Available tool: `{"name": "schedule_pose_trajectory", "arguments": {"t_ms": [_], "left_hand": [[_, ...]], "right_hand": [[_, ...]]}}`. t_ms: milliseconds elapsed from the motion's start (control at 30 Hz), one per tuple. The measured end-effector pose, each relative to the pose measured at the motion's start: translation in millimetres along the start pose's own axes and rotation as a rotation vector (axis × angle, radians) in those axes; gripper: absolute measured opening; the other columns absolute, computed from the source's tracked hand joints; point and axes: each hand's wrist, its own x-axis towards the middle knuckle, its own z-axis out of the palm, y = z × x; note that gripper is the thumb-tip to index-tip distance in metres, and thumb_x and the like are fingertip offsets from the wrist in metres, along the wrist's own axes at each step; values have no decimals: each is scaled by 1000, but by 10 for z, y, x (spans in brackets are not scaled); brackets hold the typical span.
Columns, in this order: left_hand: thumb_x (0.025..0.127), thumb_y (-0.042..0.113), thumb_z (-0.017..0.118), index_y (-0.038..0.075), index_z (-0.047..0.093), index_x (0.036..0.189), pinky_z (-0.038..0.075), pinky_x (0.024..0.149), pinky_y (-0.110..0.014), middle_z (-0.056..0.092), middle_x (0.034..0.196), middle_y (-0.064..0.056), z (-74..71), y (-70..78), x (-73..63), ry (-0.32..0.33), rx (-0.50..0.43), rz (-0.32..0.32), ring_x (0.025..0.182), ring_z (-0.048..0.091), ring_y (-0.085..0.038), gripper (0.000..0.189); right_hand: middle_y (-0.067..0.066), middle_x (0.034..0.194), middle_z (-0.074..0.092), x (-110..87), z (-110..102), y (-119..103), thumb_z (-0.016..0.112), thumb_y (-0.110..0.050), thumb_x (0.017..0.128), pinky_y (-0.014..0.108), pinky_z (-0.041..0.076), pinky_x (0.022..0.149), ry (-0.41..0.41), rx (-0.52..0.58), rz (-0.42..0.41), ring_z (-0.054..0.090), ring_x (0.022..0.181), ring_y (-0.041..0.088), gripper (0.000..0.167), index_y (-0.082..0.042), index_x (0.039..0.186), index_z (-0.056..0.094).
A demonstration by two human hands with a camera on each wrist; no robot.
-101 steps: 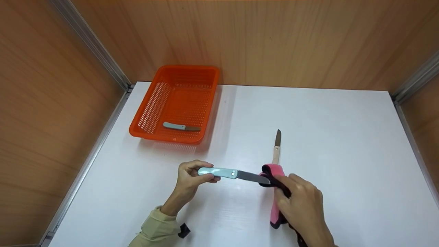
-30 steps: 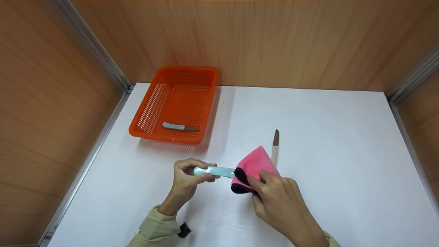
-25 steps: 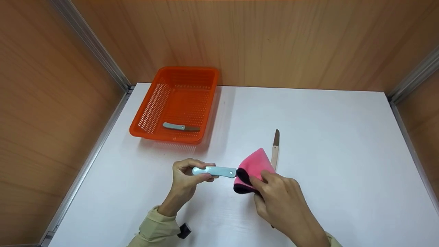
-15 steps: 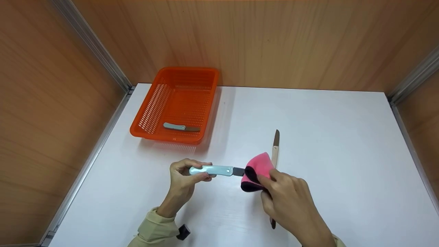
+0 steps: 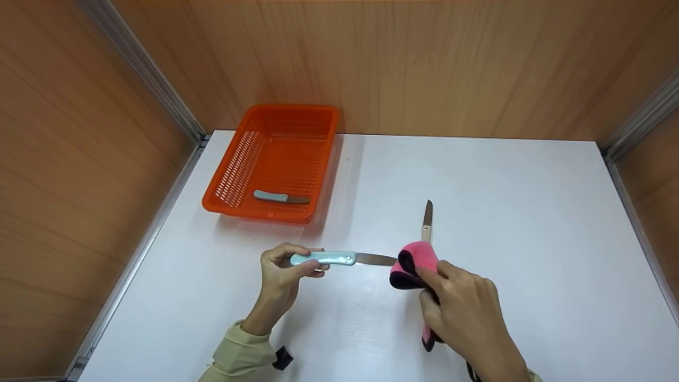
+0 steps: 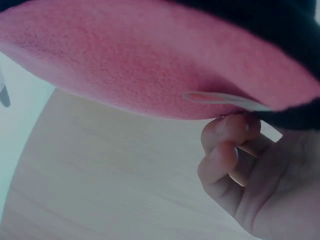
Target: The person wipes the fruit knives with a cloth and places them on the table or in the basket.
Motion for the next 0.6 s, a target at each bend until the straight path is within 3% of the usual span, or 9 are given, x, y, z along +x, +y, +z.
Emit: {"name": "schedule_pose_trajectory", "arguments": {"t_ms": [200,400,600], "left_hand": [[75,-3,76,-22,57,92,58,62,-48,69,91,-23,-17,-11,8,35,12,-47,71,70,-33,32],[75,-3,76,-23,56,92,58,62,-49,69,92,-24,-26,-17,24,31,23,-42,72,70,-33,32],[75,-4,75,-22,58,91,58,62,-49,68,91,-26,-28,-29,19,28,30,-39,71,70,-34,30]], "right_hand": [[-17,62,33,-25,-39,34,63,-6,63,14,17,40,49,7,76,23,49,-1,25,-11,83,76],[-17,58,36,10,-102,46,61,-1,63,15,16,38,107,27,175,23,46,0,27,-9,84,76],[-13,54,42,104,-107,44,59,-1,64,12,15,38,209,79,169,23,46,-4,27,-5,84,76]]}}
